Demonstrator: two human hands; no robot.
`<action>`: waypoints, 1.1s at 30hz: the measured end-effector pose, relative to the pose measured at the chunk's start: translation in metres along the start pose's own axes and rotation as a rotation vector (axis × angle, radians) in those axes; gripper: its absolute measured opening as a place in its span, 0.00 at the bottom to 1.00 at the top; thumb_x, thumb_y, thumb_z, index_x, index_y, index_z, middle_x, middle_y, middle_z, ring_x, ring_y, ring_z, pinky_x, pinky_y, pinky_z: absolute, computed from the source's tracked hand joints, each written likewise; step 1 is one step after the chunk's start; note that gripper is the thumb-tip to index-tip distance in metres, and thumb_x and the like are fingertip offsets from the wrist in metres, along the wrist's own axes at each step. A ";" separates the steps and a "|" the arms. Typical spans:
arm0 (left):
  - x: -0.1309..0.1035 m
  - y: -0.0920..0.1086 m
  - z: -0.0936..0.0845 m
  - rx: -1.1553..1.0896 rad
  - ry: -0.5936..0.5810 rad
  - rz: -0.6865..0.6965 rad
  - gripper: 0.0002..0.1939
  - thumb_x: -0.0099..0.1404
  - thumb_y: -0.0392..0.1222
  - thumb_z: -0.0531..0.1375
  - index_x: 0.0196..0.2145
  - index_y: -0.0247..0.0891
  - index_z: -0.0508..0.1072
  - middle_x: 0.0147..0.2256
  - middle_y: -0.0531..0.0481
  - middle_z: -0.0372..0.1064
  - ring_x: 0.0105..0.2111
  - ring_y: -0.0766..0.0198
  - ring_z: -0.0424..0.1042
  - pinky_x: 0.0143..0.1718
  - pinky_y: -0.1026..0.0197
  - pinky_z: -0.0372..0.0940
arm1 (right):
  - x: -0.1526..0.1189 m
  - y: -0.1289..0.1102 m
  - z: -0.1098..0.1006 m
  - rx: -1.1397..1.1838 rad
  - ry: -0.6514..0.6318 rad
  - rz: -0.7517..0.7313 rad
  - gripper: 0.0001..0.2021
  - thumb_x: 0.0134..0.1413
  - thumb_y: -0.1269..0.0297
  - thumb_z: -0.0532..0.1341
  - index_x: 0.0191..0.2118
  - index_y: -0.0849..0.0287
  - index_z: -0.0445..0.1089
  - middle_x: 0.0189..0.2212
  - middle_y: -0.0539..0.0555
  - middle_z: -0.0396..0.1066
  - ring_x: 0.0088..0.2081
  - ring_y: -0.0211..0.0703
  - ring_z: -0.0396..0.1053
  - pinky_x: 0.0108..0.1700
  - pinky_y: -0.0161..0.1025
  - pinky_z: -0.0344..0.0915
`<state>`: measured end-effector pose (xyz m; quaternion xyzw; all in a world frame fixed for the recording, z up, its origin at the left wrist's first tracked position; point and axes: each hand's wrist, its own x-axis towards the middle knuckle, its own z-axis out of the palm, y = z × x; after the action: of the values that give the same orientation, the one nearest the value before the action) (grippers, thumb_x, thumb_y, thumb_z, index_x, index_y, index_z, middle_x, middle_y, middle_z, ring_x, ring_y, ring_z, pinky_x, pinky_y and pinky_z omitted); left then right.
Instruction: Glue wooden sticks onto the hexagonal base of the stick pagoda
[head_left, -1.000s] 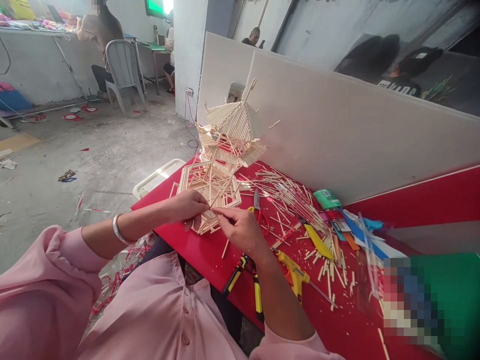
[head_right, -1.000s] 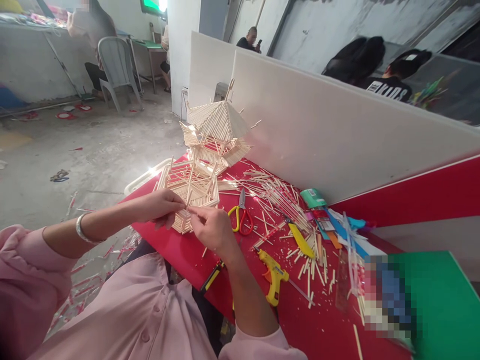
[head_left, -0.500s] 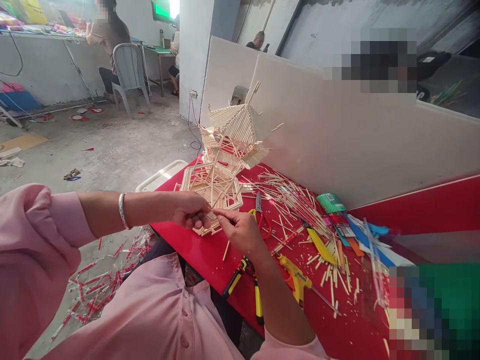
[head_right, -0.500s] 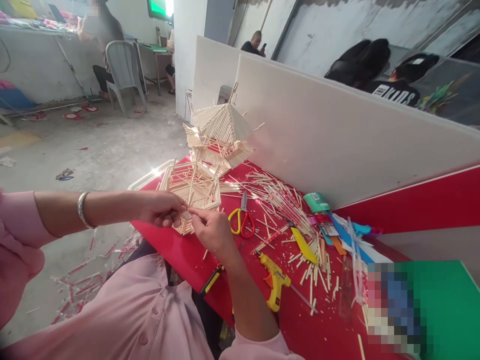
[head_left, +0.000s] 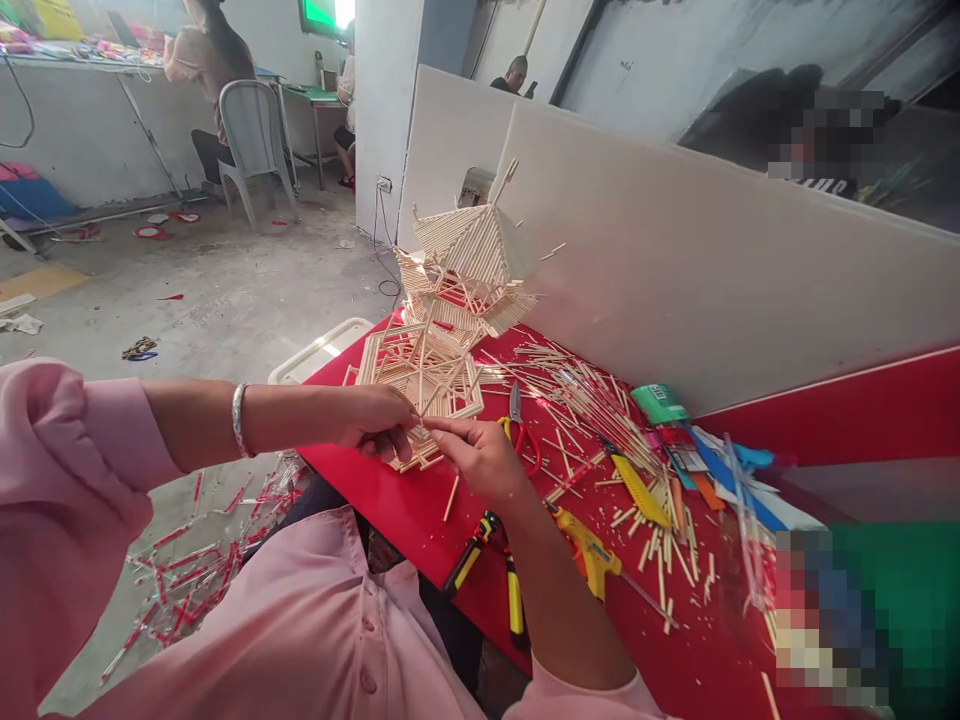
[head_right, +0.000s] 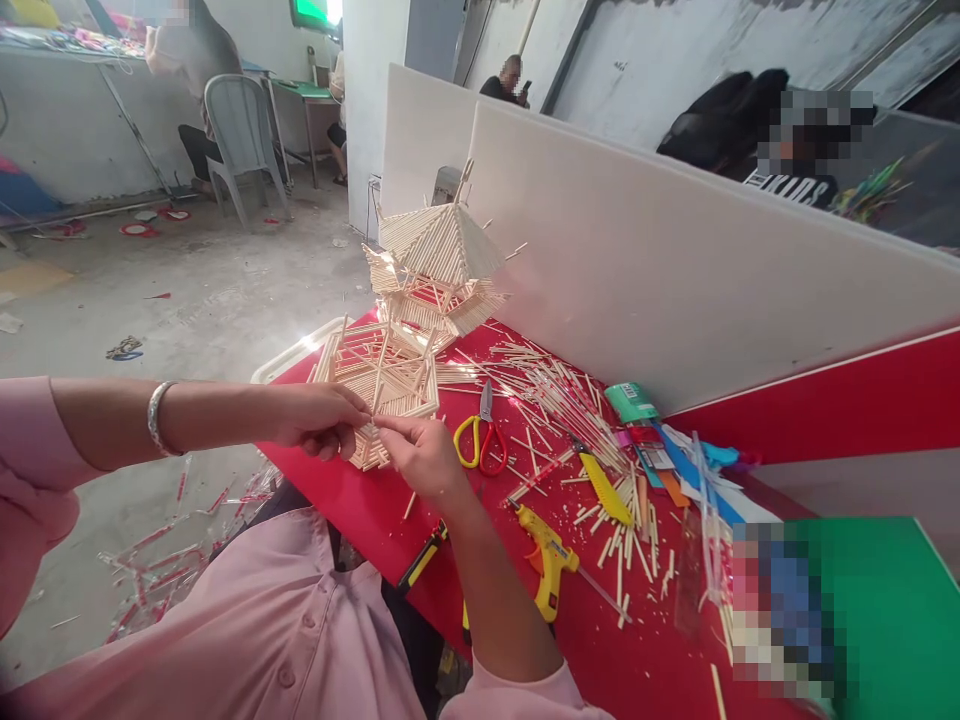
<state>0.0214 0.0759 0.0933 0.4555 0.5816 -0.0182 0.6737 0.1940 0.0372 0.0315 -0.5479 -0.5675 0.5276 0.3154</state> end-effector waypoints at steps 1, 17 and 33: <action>0.000 -0.001 0.001 -0.002 0.007 0.006 0.07 0.71 0.33 0.48 0.39 0.37 0.64 0.16 0.53 0.66 0.12 0.71 0.59 0.16 0.67 0.44 | 0.000 0.000 0.000 0.060 -0.018 0.024 0.25 0.46 0.57 0.62 0.48 0.67 0.77 0.15 0.45 0.61 0.19 0.32 0.54 0.22 0.32 0.52; 0.003 -0.005 0.002 0.032 0.007 0.064 0.10 0.71 0.33 0.45 0.35 0.37 0.63 0.16 0.53 0.67 0.12 0.72 0.60 0.16 0.67 0.44 | -0.015 0.000 0.006 -0.103 -0.083 0.017 0.30 0.52 0.60 0.57 0.62 0.62 0.66 0.15 0.41 0.49 0.19 0.31 0.44 0.20 0.31 0.43; 0.002 -0.004 0.002 0.033 -0.004 0.068 0.08 0.69 0.31 0.47 0.36 0.36 0.65 0.16 0.53 0.67 0.12 0.72 0.60 0.16 0.67 0.44 | -0.018 -0.011 0.005 0.017 -0.121 0.053 0.33 0.50 0.59 0.58 0.62 0.68 0.64 0.13 0.40 0.51 0.17 0.30 0.47 0.19 0.30 0.44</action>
<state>0.0210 0.0736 0.0892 0.4859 0.5641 -0.0059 0.6676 0.1899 0.0210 0.0448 -0.5272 -0.5661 0.5727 0.2712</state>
